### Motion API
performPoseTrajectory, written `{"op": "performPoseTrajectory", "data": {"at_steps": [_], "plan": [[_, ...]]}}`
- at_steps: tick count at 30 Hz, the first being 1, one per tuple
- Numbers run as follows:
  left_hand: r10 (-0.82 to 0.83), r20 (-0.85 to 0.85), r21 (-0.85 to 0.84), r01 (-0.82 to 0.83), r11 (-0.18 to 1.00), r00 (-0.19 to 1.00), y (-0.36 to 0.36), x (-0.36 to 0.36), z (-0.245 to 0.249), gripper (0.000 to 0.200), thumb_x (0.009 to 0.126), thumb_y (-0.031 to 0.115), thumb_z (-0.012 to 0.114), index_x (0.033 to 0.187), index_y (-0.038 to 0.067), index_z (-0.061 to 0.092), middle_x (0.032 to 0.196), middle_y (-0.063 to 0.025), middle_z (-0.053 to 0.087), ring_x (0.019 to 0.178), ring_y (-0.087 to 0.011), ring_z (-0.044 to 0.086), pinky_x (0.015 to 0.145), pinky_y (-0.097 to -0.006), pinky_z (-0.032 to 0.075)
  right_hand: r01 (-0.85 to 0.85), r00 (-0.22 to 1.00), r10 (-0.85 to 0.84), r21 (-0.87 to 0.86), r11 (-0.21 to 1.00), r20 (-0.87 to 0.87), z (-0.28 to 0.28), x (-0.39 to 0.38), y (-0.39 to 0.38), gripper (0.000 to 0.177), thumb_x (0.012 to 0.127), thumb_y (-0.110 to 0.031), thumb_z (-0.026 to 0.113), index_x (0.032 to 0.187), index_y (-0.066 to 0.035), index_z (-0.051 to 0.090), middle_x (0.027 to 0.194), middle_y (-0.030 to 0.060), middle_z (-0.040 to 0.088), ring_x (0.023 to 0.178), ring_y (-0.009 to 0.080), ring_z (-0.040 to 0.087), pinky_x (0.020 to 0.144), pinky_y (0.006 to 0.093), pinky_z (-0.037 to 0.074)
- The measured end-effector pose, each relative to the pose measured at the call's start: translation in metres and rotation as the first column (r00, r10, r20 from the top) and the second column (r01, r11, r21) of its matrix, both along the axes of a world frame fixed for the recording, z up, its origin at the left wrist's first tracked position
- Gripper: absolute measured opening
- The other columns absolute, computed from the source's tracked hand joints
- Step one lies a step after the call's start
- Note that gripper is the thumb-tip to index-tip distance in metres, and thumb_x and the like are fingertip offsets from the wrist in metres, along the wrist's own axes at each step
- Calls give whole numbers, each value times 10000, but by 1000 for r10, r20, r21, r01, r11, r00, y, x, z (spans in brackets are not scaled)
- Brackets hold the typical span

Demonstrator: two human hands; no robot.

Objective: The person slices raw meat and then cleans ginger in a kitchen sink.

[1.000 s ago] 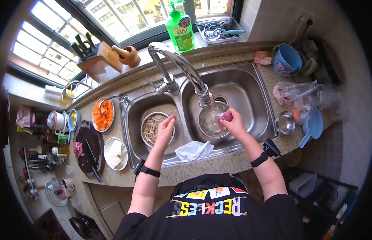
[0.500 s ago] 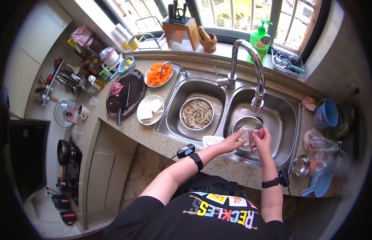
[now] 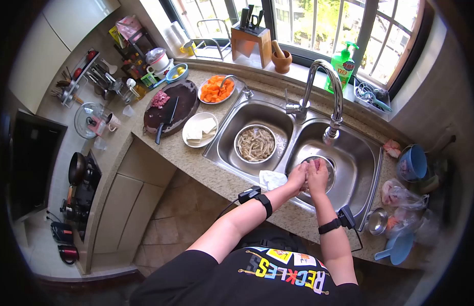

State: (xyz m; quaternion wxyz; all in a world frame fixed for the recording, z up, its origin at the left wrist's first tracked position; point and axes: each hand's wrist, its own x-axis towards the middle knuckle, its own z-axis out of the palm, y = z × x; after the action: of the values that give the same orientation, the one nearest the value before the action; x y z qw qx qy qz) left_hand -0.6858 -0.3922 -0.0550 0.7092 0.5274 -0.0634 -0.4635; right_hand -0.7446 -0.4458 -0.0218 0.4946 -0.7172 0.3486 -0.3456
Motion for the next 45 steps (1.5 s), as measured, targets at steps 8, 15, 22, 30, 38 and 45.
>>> {"op": "performPoseTrajectory", "data": {"at_steps": [8, 15, 22, 30, 38, 45], "plan": [[-231, 157, 280, 181, 943, 960, 5, -23, 12, 366, 919, 379, 461, 974, 24, 527, 779, -121, 602, 636, -211, 600, 517, -331, 493, 59, 998, -61, -47, 997, -31, -16, -39, -21, 130, 846, -98, 581, 813, -16, 485, 725, 55, 521, 674, 120, 473, 611, 284, 419], [-299, 765, 317, 70, 946, 570, 34, 1, -3, 508, 789, 226, 605, 1241, 38, 467, 1119, -222, 543, 1070, -340, 521, 927, -367, 408, 115, 978, -130, -101, 988, -162, -26, -65, -52, 137, 829, -103, 596, 799, -16, 495, 685, 66, 537, 637, 149, 483, 600, 321, 422], [-197, 690, 154, 125, 980, 696, 109, 73, 14, 299, 811, 134, 604, 1093, 35, 601, 1042, -105, 613, 952, -181, 576, 834, -299, 455, 214, 964, -185, 145, 966, -191, 13, -67, -42, 118, 848, -91, 589, 782, -52, 499, 703, -4, 515, 634, 81, 465, 571, 252, 425], [-62, 233, 9, 62, 998, 971, 269, 171, 64, 201, 893, 135, 535, 1064, 54, 603, 901, -23, 617, 832, -82, 580, 716, -234, 488, 221, 974, -226, 170, 960, 7, 49, -14, 14, 105, 862, -127, 602, 817, -64, 530, 719, -14, 530, 642, 63, 490, 584, 232, 441], [274, 233, 30, -288, 957, 933, 452, 266, 87, 145, 909, 93, 507, 1014, 48, 598, 874, -30, 611, 791, -82, 585, 685, -218, 501, -250, 965, 218, 269, 930, 145, 162, 190, 188, 115, 871, -171, 600, 877, -64, 560, 739, -11, 535, 642, 69, 527, 522, 226, 471], [529, 150, 16, -538, 843, 835, 544, 300, 77, 134, 903, 71, 508, 996, 51, 602, 842, -35, 619, 764, -90, 591, 667, -224, 505, -435, 891, 376, 243, 867, 255, 151, 419, 262, 224, 836, -199, 637, 947, -21, 559, 825, 31, 560, 702, 105, 555, 598, 264, 501]]}}
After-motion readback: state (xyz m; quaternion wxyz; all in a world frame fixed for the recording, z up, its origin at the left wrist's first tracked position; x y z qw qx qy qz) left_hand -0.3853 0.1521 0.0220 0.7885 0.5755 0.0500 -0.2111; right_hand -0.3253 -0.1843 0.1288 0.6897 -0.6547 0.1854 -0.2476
